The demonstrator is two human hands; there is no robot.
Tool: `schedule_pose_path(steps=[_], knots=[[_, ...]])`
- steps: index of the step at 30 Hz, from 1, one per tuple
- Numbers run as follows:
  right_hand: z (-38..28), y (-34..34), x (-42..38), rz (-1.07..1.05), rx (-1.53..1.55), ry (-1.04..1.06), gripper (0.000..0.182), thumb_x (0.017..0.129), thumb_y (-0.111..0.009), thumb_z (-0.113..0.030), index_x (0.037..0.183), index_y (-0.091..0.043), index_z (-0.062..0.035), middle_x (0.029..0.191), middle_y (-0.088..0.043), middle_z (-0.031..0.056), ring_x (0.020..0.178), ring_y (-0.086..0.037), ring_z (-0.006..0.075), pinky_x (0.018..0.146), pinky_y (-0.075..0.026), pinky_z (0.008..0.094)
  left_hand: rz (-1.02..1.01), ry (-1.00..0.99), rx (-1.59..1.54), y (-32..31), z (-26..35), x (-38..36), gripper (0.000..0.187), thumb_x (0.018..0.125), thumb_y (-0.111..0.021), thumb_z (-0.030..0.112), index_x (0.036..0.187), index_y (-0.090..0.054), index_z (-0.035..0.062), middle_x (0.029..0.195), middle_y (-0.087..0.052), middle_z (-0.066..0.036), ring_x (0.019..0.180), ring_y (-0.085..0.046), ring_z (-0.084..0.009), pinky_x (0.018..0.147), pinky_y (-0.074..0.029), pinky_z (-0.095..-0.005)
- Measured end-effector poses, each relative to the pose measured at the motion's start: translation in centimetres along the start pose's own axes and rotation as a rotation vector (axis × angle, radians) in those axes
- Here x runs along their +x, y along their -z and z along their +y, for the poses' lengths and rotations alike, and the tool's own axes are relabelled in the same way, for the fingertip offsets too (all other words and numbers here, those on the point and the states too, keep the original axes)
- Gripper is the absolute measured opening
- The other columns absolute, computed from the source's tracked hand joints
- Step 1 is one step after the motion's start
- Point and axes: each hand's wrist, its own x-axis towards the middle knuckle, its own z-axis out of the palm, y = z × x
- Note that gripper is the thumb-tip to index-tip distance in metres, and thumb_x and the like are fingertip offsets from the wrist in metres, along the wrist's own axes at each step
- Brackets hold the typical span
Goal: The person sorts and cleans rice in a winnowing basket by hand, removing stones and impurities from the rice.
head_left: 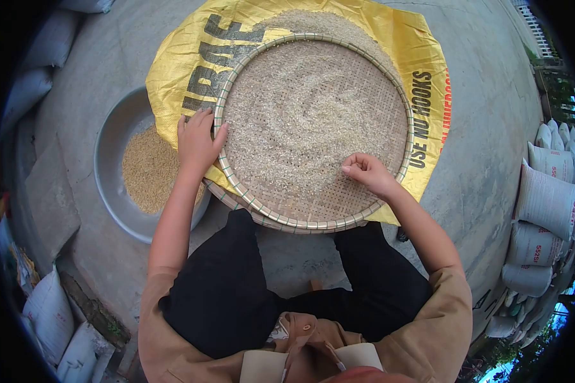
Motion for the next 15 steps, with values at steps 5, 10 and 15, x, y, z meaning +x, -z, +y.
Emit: schedule_pose_path(steps=[5, 10, 15], knots=[[-0.1, -0.1, -0.9, -0.363, 0.94, 0.207, 0.012, 0.089, -0.053, -0.021, 0.088, -0.05, -0.0089, 0.082, -0.052, 0.0033, 0.062, -0.049, 0.0139, 0.067, -0.043, 0.0313, 0.007, -0.017, 0.005, -0.2, -0.2, 0.1, 0.04, 0.084, -0.056, 0.037, 0.103, -0.062, 0.0016, 0.116, -0.059, -0.013, 0.116, -0.05, -0.0271, 0.104, -0.026, -0.0462], [0.4, 0.5, 0.0, -0.165, 0.866, 0.153, 0.02, 0.09, -0.052, -0.025, 0.08, -0.052, -0.007, 0.07, -0.047, 0.0023, 0.061, -0.047, 0.0139, 0.066, -0.041, 0.0292, 0.016, -0.039, -0.017, -0.3, -0.3, 0.2, 0.04, 0.083, -0.057, 0.036, 0.102, -0.062, 0.0006, 0.115, -0.059, -0.014, 0.114, -0.051, -0.0283, 0.102, -0.029, -0.0452], [1.8, 1.6, 0.6, -0.146, 0.733, 0.038, 0.024, 0.09, -0.054, -0.026, 0.077, -0.054, -0.0052, 0.064, -0.049, 0.0017, 0.056, -0.047, 0.014, 0.057, -0.04, 0.0283, 0.024, -0.045, -0.021, -0.1, -0.1, 0.2, 0.039, 0.083, -0.057, 0.035, 0.101, -0.062, 0.0, 0.115, -0.059, -0.015, 0.114, -0.051, -0.0291, 0.102, -0.03, -0.0452]])
